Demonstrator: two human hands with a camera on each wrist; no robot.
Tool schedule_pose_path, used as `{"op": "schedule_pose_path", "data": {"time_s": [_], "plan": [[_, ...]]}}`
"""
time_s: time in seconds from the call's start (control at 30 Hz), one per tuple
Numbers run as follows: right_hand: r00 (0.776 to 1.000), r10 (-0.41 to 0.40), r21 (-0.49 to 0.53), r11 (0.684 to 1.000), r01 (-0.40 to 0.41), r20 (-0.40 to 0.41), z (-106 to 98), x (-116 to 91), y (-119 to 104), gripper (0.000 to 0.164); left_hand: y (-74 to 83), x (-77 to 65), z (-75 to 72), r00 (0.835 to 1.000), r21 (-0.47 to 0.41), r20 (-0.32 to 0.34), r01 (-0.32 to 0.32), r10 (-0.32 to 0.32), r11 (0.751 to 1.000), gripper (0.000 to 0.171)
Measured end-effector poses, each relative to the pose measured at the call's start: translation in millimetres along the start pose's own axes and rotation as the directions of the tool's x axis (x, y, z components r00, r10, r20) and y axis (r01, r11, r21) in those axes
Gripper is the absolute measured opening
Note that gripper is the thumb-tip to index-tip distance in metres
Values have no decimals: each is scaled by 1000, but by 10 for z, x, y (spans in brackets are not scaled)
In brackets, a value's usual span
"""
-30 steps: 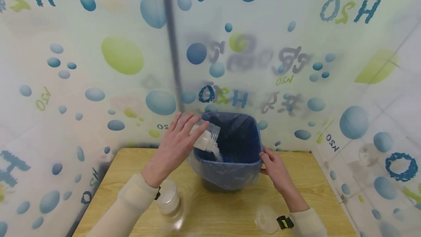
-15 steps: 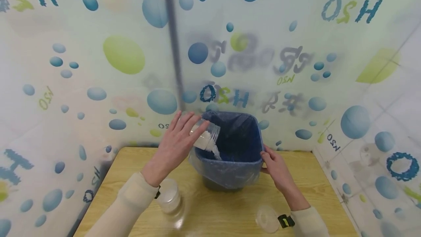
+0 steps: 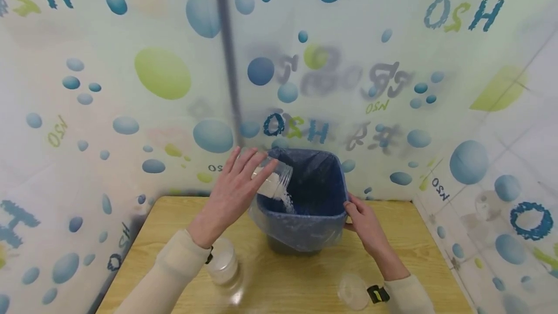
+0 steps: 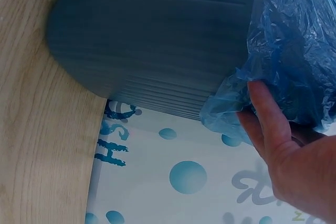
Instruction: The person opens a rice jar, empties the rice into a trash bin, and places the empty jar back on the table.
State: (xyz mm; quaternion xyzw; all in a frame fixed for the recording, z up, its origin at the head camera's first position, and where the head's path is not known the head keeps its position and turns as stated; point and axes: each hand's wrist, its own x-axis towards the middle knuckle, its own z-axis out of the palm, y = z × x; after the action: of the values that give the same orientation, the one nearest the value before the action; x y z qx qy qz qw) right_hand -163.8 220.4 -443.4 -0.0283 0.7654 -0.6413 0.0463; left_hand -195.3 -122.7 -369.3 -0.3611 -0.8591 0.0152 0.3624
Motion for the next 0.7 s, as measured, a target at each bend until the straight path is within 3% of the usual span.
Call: {"op": "schedule_pose_path", "data": {"time_s": [0.7], "plan": [[1000,-4,-7,1000,4,0,6,3,-2,53,24,-3,15,1000,-3,20,-4,4,1000,70]]}}
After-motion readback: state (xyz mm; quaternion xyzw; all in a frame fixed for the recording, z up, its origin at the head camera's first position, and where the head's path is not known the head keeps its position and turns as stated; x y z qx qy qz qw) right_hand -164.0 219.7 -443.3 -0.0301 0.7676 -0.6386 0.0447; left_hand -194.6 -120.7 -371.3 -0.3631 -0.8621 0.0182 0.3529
